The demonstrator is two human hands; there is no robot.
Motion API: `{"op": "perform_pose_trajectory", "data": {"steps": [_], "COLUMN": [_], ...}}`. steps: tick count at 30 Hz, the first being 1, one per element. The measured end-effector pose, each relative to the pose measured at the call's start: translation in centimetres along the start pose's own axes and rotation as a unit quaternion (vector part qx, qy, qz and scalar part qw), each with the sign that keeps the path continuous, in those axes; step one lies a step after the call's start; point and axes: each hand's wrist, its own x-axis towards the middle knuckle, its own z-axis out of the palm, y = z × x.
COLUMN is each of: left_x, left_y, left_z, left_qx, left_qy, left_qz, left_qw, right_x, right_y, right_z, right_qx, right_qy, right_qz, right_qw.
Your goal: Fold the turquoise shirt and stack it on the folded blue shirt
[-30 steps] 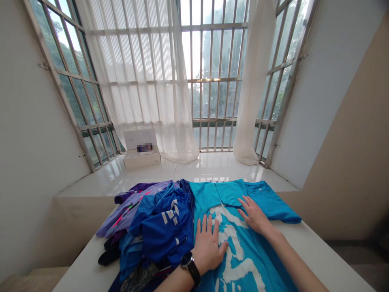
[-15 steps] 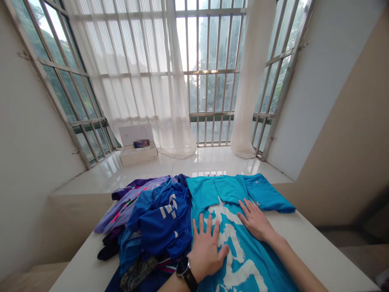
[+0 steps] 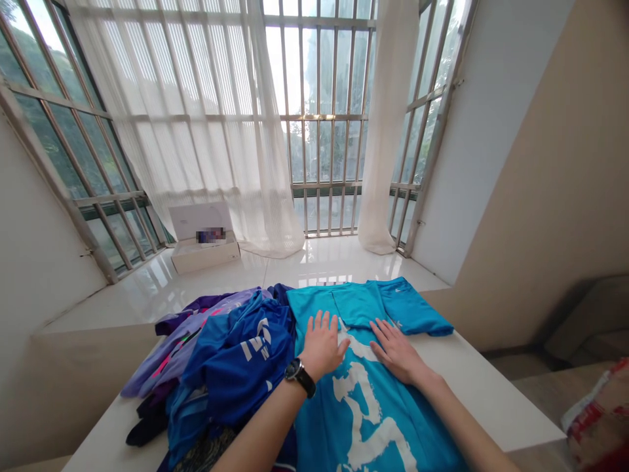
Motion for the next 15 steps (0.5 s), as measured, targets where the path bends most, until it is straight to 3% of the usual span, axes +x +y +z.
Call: {"op": "perform_pose_trajectory", "data": {"steps": [3, 7, 10, 15], "left_x": [1.8, 2.5, 3.1, 5.4], "left_y": [-0.6, -1.2, -1.7, -3.9], "left_z": [2.0, 3.8, 3.3, 1.7], "left_qx": [-0.003, -0.021, -0.057, 0.014], "left_qy": [-0.028, -0.032, -0.06, 0.017], "left_qz": [-0.024, -0.037, -0.047, -0.051], "left_qw": [0.999, 0.999, 0.995, 0.998], "right_x": [0.1, -0.1, -0.2, -0.4], "right_y": [-0.1, -0.4, -0.6, -0.9], "right_z": [0.0, -0.4, -0.7, -1.1], "right_qx": [-0.004, -0.007, -0.004, 0.007], "right_qy": [-0.012, -0.028, -0.037, -0.034], "right_qz": [0.006, 0.018, 0.028, 0.033], "right_qw": [1.0, 0.999, 0.999, 0.999]}}
